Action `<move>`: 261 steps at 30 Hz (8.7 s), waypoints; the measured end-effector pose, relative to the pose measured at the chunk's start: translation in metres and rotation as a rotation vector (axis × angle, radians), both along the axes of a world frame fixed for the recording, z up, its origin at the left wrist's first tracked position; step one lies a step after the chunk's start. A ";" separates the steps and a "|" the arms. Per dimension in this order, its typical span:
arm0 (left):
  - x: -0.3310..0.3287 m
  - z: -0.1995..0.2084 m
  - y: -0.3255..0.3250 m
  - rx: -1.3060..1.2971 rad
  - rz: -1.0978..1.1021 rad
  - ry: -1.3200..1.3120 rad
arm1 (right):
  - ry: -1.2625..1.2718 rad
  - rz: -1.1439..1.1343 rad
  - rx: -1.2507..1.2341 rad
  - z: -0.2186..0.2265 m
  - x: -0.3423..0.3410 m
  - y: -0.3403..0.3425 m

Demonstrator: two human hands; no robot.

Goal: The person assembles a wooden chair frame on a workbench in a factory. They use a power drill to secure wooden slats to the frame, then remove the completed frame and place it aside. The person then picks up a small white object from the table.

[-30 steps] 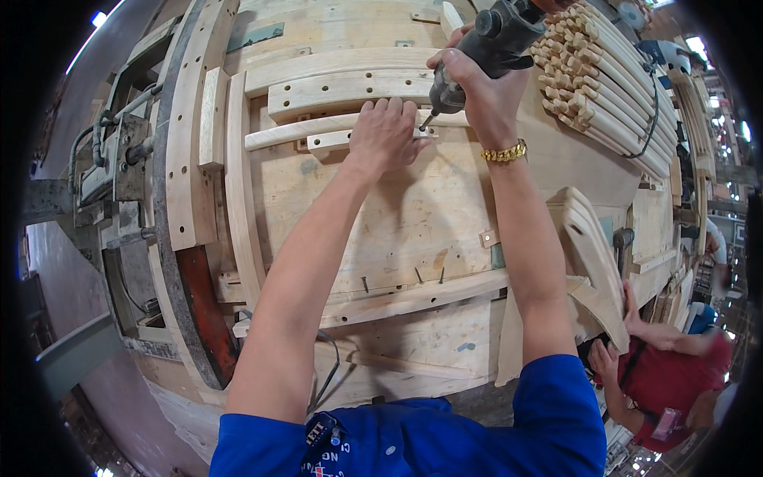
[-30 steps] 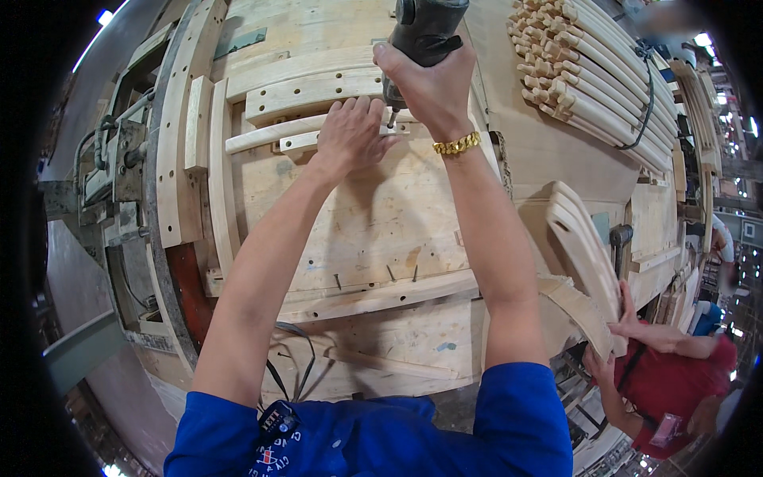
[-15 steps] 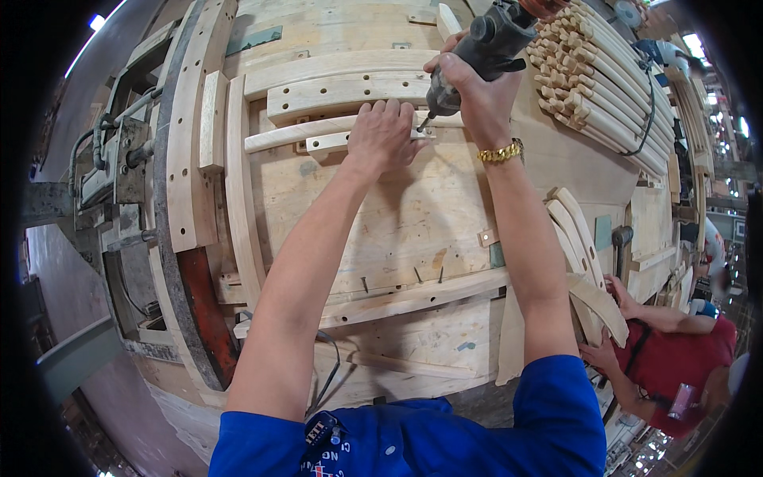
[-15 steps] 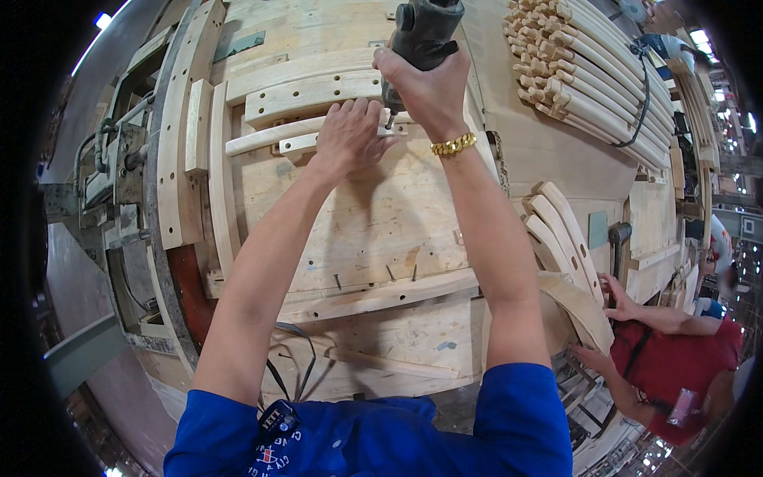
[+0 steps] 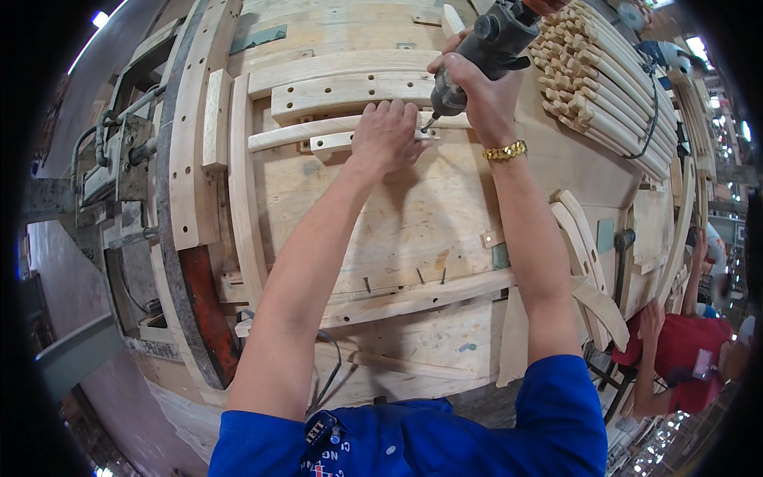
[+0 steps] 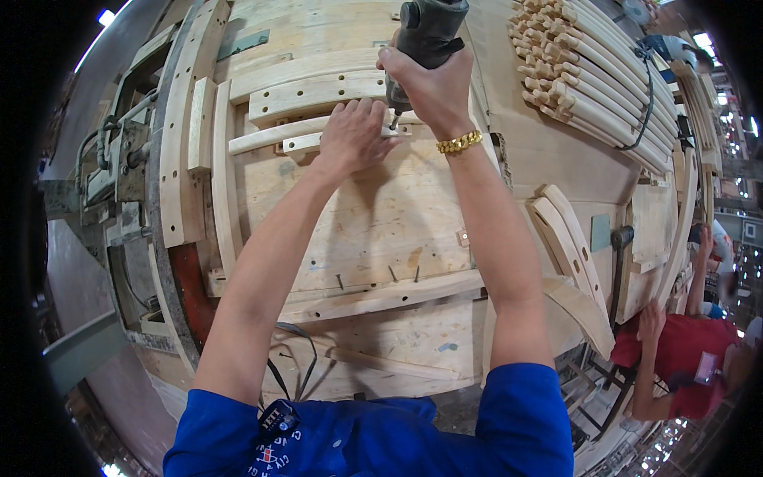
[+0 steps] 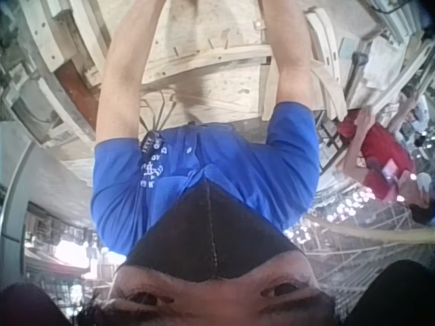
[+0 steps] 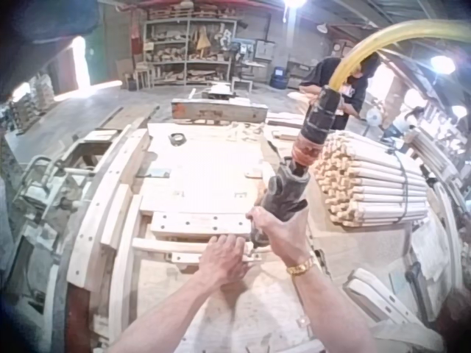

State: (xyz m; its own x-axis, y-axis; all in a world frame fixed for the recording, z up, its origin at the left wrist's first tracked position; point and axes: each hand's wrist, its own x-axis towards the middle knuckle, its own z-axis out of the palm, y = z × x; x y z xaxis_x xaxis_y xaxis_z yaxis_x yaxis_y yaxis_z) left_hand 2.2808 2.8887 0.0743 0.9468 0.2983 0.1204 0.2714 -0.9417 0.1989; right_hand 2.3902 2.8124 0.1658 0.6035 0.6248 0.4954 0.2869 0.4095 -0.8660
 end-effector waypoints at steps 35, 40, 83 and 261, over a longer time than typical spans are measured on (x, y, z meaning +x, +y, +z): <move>-0.056 -0.008 0.049 0.017 0.035 -0.036 | 0.053 0.074 -0.020 0.020 -0.048 0.035; -0.055 -0.004 0.049 -0.013 0.053 0.005 | -0.073 0.153 -0.163 0.014 -0.045 0.034; -0.081 -0.015 0.063 0.033 0.075 -0.221 | -0.059 0.254 -0.168 0.016 -0.071 0.066; -0.744 -0.149 0.299 -0.230 0.632 1.319 | -0.057 -0.851 -1.458 -0.014 -0.482 -0.298</move>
